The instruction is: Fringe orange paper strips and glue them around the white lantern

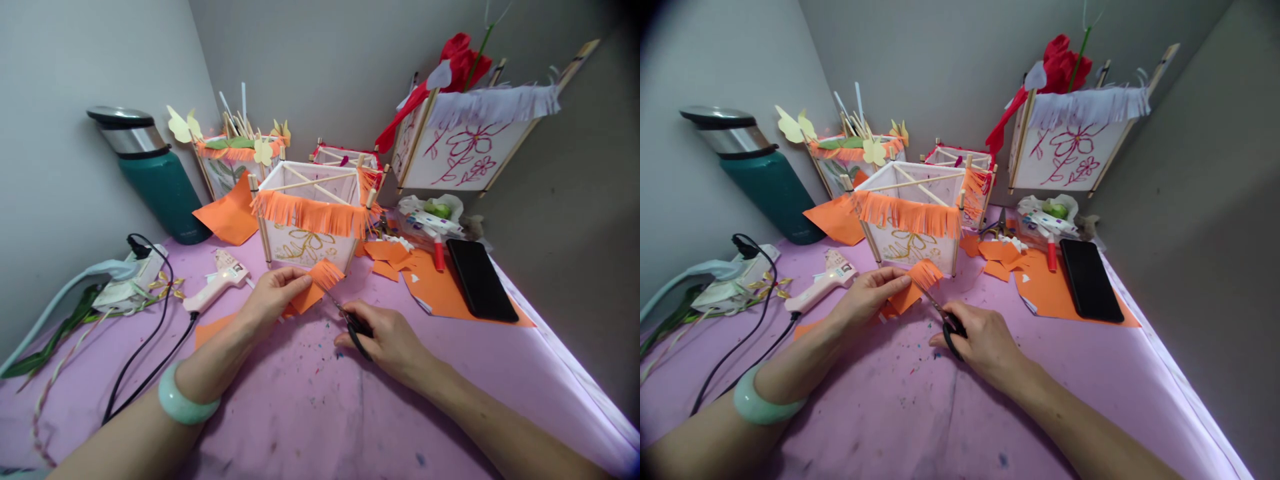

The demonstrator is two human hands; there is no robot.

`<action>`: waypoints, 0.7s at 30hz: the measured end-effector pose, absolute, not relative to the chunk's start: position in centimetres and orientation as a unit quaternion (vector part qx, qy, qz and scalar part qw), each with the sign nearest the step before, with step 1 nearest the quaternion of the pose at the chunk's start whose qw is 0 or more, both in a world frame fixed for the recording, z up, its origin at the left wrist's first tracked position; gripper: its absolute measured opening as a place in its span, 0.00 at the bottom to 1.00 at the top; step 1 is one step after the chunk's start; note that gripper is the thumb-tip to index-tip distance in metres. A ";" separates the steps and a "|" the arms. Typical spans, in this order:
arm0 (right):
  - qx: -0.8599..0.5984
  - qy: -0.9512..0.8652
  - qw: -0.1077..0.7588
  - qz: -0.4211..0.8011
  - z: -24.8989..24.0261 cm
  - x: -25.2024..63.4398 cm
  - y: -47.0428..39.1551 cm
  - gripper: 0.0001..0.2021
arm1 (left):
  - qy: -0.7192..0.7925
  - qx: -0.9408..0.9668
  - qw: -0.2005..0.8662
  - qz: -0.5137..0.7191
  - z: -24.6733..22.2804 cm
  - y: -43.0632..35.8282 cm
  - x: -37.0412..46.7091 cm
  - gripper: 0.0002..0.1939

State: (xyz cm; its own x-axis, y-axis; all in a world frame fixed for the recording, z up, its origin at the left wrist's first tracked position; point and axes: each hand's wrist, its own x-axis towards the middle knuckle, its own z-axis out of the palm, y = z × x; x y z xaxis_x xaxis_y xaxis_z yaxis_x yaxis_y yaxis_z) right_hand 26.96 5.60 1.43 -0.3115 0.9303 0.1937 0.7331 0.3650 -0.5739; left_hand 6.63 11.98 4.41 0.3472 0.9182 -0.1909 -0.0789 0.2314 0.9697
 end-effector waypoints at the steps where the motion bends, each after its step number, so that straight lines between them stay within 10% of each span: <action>1: -0.530 -0.786 0.253 0.193 1.5 26.9 5.6 0.14 | 0.431 0.492 0.656 0.377 4.4 12.0 6.6 0.13; 21: -0.534 -0.782 0.263 0.186 1.3 26.8 5.5 0.13 | 0.432 0.507 0.662 0.343 4.3 11.7 6.8 0.13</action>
